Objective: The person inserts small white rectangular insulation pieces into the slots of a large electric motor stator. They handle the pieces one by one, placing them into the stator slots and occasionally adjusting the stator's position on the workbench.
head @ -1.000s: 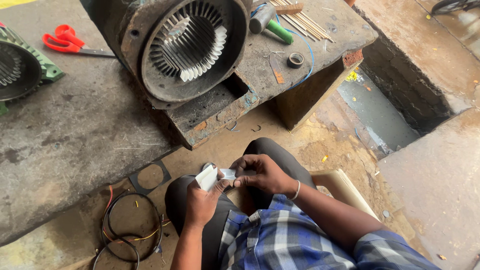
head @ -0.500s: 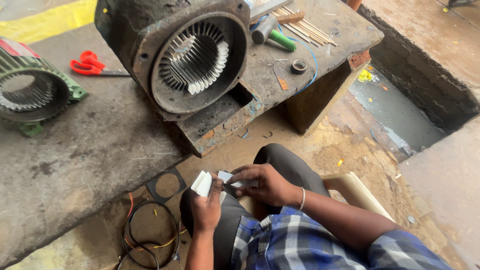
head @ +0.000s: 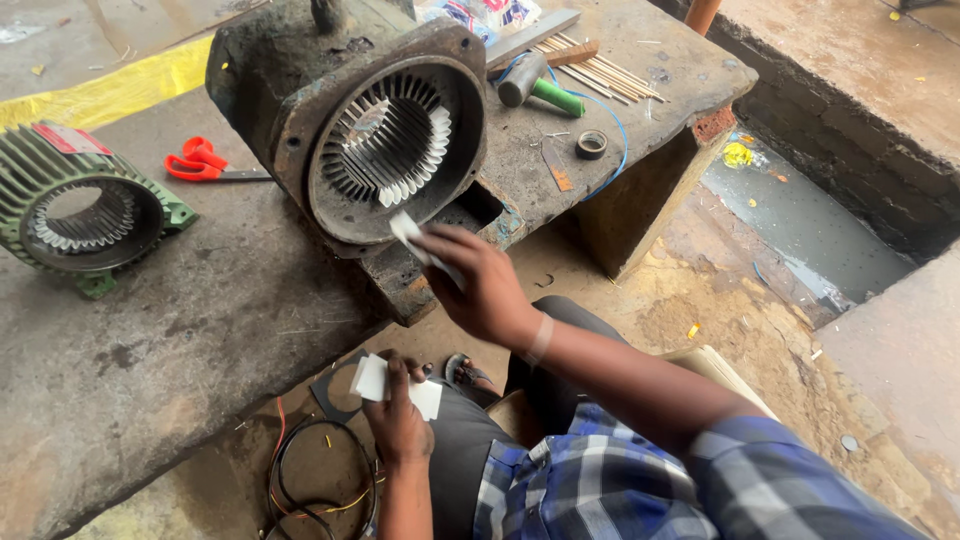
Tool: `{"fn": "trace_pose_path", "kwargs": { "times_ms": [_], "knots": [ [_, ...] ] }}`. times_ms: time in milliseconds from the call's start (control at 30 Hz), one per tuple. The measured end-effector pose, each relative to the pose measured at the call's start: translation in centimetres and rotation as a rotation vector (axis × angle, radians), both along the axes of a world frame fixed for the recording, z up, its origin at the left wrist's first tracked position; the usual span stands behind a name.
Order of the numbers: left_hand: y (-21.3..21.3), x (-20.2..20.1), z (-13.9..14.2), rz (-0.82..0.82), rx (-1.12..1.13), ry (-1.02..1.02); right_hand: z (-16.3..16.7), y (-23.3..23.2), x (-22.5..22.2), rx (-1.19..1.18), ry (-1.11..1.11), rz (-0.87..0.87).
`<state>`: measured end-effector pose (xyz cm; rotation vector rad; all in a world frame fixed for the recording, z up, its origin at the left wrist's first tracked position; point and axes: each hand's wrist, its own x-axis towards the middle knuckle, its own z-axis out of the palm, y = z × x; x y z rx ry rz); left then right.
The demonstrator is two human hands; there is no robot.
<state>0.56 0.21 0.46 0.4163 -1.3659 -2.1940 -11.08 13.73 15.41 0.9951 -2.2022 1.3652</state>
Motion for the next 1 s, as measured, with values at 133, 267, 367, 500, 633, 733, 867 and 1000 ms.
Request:
{"fn": "trace_pose_path", "kwargs": {
  "times_ms": [133, 267, 367, 500, 633, 733, 867, 1000],
  "knots": [
    [0.0, -0.5, -1.3, -0.015, 0.003, -0.107, -0.5, -3.9, -2.9, -0.107, 0.004, -0.099],
    [-0.1, -0.4, -2.3, -0.03, -0.026, -0.182, -1.8, -5.6, -3.8, -0.085, -0.013, -0.173],
    [-0.1, -0.6, -2.5, -0.051, -0.027, -0.164, -2.5, -6.2, -3.9, -0.069, -0.02, -0.197],
    [0.2, -0.7, -2.3, -0.067, 0.016, -0.143, -2.8, -6.9, -3.9, -0.076, -0.036, -0.199],
    [0.3, -0.5, -1.7, -0.074, 0.017, -0.138, -2.7, -7.1, -3.7, -0.058, -0.09, -0.191],
    [0.3, -0.4, -1.3, -0.082, 0.03, -0.188, -2.3, -6.9, -4.0, -0.009, -0.06, -0.173],
    [0.5, -0.4, -1.1, -0.103, 0.002, -0.193, -1.1, -6.8, -5.9, 0.091, -0.091, -0.154],
    [0.9, -0.5, -1.2, -0.122, 0.005, -0.185, 0.5, -7.5, -7.4, 0.106, -0.135, -0.144]
  ]
}}
